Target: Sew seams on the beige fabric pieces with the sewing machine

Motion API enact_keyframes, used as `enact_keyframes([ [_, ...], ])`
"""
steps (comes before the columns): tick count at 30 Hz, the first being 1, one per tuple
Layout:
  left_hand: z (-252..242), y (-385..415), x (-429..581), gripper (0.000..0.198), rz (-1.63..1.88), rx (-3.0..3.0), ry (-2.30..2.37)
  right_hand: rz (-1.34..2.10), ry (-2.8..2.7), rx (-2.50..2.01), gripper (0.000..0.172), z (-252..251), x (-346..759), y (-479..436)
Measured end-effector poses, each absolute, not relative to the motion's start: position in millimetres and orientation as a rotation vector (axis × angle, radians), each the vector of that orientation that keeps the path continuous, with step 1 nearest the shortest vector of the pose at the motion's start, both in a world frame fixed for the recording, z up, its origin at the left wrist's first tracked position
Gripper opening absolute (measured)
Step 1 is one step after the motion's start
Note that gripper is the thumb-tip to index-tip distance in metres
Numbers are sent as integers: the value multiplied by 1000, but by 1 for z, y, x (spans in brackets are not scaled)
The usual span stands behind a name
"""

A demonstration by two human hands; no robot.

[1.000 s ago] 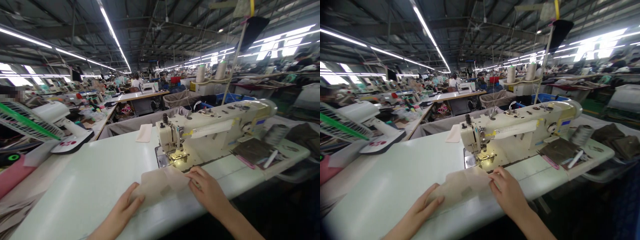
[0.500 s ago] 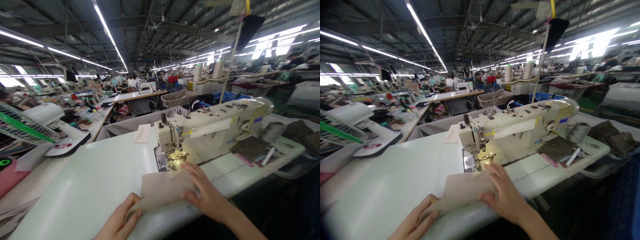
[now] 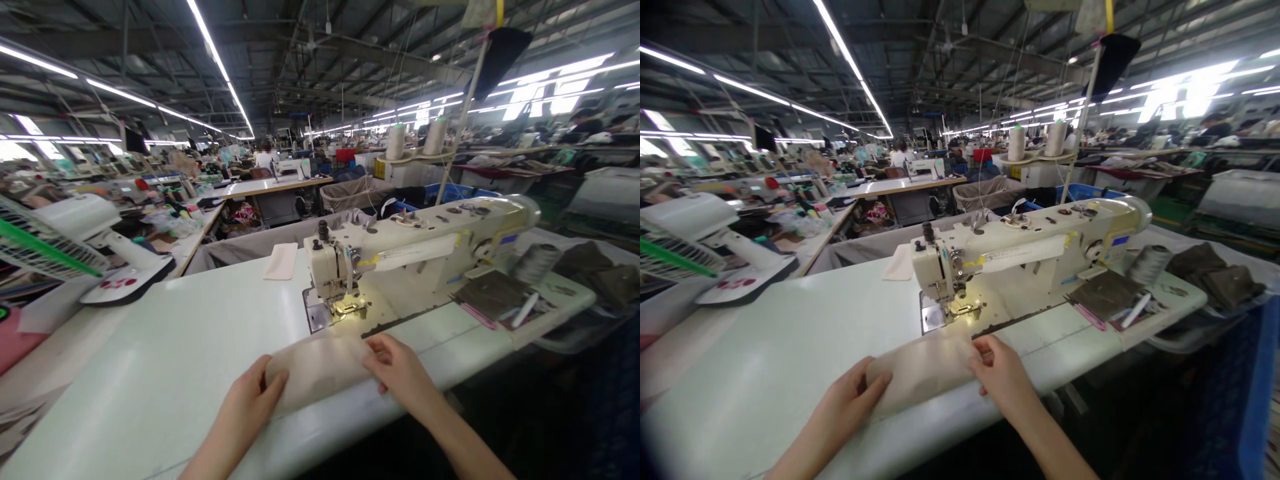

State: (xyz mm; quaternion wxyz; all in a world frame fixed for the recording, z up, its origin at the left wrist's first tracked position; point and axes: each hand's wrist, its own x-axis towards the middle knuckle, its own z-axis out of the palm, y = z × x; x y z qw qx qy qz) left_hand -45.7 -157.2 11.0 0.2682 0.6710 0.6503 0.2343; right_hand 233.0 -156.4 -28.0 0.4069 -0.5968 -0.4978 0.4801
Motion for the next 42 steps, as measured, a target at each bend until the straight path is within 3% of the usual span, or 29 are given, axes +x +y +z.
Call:
enact_keyframes([
  [3, 13, -152, -40, 32, 628, 1839, 1812, 1163, -1136, -1449, 41, -24, 229, -150],
  [12, 7, -152, -51, 34, 647, 1849, 1863, 1232, -1462, -1297, 16, -20, 232, -142],
  [19, -1, -152, -54, 35, 601, 1880, 1929, 1211, -1460, -1453, 20, -26, 218, -130],
  [31, 7, -158, -47, 31, 466, 1830, 2005, 876, -1697, -1384, 17, -19, 216, -127],
  [42, 6, -153, -45, 30, 352, 1762, 2110, 869, -1719, -1482, 20, -17, 213, -127],
])
